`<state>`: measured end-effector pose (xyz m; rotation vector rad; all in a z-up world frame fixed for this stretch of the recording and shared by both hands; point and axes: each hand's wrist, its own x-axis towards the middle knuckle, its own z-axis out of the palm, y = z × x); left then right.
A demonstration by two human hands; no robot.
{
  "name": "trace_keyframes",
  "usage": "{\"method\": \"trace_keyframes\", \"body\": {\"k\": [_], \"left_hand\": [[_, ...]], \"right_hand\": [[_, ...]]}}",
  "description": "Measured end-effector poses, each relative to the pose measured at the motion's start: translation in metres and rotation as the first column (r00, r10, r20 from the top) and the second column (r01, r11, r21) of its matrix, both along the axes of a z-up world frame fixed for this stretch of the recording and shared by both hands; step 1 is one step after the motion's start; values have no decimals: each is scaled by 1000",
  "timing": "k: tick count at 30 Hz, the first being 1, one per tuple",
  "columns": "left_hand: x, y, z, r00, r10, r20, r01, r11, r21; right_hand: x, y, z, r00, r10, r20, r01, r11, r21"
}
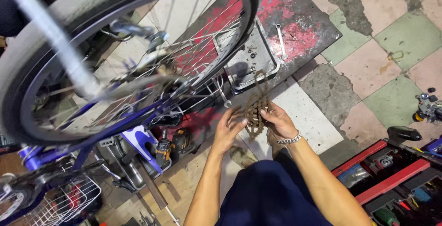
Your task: The person repairs a bicycle chain using a cordless drill, pliers, and a wrench. They remove the old chain, install a new one, and adjust the rear wheel and chain tension.
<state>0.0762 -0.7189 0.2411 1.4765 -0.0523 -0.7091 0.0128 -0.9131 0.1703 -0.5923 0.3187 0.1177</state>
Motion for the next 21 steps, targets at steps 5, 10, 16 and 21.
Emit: {"method": "trace_keyframes", "body": {"k": [5, 10, 16, 21], "left_hand": [[-12, 42, 26, 983, -28, 182, -31, 949, 313], [-37, 102, 39, 973, 219, 69, -214, 974, -77], [-53, 148, 41, 926, 378, 6, -374, 918, -135], [-55, 166, 44, 909, 414, 54, -410, 910, -66]], "right_hand": [[-25, 48, 32, 995, 95, -5, -95, 995, 8], [-43, 86, 47, 999, -21, -44, 18, 998, -61], [-47, 115, 58, 992, -54, -116, 52, 998, -19], [-50, 128, 72, 997, -35, -75, 19, 980, -199]]}}
